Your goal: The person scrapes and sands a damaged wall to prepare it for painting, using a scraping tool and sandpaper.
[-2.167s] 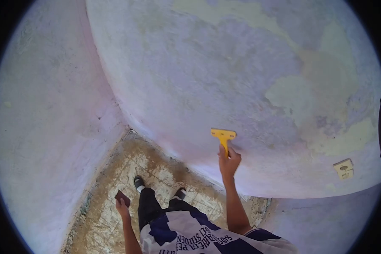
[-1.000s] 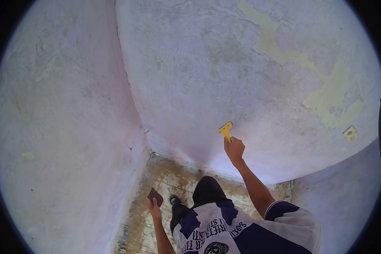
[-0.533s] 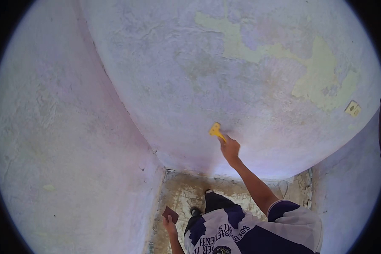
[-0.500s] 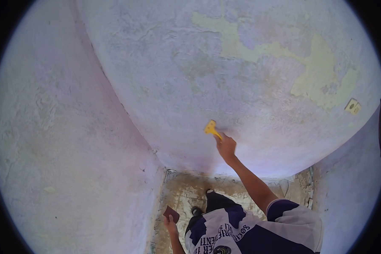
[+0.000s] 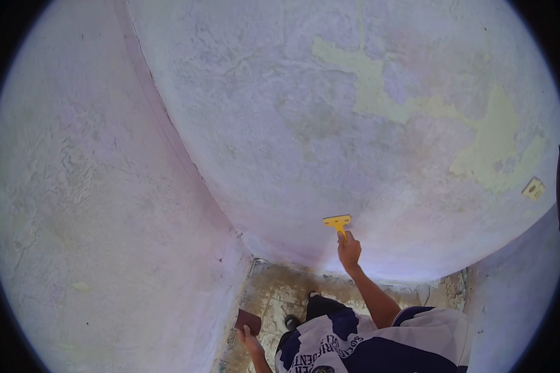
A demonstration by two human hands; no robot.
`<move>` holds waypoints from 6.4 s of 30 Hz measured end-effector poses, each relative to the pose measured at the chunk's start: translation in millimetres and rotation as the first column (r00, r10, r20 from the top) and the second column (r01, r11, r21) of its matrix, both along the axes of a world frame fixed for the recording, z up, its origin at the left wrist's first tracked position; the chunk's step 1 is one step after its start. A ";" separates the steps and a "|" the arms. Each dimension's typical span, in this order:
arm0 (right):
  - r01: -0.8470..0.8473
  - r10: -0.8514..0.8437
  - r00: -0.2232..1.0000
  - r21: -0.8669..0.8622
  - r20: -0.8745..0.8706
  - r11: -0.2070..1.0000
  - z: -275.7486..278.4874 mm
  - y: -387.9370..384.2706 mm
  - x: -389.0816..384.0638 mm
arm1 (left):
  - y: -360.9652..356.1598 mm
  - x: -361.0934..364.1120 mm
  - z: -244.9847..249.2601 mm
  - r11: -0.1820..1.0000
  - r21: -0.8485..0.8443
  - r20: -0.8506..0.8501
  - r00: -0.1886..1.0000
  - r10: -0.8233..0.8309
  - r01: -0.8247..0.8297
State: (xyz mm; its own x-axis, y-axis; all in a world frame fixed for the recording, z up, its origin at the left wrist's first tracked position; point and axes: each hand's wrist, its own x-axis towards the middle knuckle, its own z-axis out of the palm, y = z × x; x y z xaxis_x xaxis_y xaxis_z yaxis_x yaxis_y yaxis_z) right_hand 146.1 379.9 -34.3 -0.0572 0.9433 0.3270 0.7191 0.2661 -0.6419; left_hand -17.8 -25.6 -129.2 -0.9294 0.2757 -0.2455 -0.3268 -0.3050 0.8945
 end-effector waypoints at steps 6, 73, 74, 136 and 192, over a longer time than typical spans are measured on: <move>-0.129 0.132 0.982 0.029 -0.132 0.991 33.3 7.2 -82.4 | 28.6 -13.3 16.0 0.998 -0.057 0.002 1.000 -0.019 0.019; -0.266 0.004 0.652 -0.224 -0.758 0.937 26.2 1.7 -78.7 | 174.6 -101.2 27.9 0.742 -0.362 -0.213 0.725 -0.655 0.564; -0.274 0.032 0.642 -0.191 -0.766 0.943 30.5 5.8 -76.4 | 176.2 -92.8 35.4 0.752 -0.358 -0.224 0.730 -0.645 0.554; -0.055 0.048 0.918 -0.006 -0.393 0.998 37.1 5.3 -67.8 | 170.6 -91.9 57.7 0.707 -0.410 -0.253 0.673 -0.695 0.576; -0.077 -0.169 0.656 -0.289 -0.736 0.954 56.0 -9.3 -93.7 | 123.1 -139.3 47.9 0.730 -0.401 -0.259 0.696 -0.669 0.553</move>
State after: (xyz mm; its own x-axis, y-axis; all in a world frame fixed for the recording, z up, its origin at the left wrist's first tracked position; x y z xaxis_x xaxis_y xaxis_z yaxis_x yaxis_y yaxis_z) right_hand 52.4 370.6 21.7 0.1353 0.9904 -0.0298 -0.0313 -0.0258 -0.9992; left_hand -157.1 97.4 -81.2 -0.6071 0.7899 -0.0860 0.0130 0.1181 0.9929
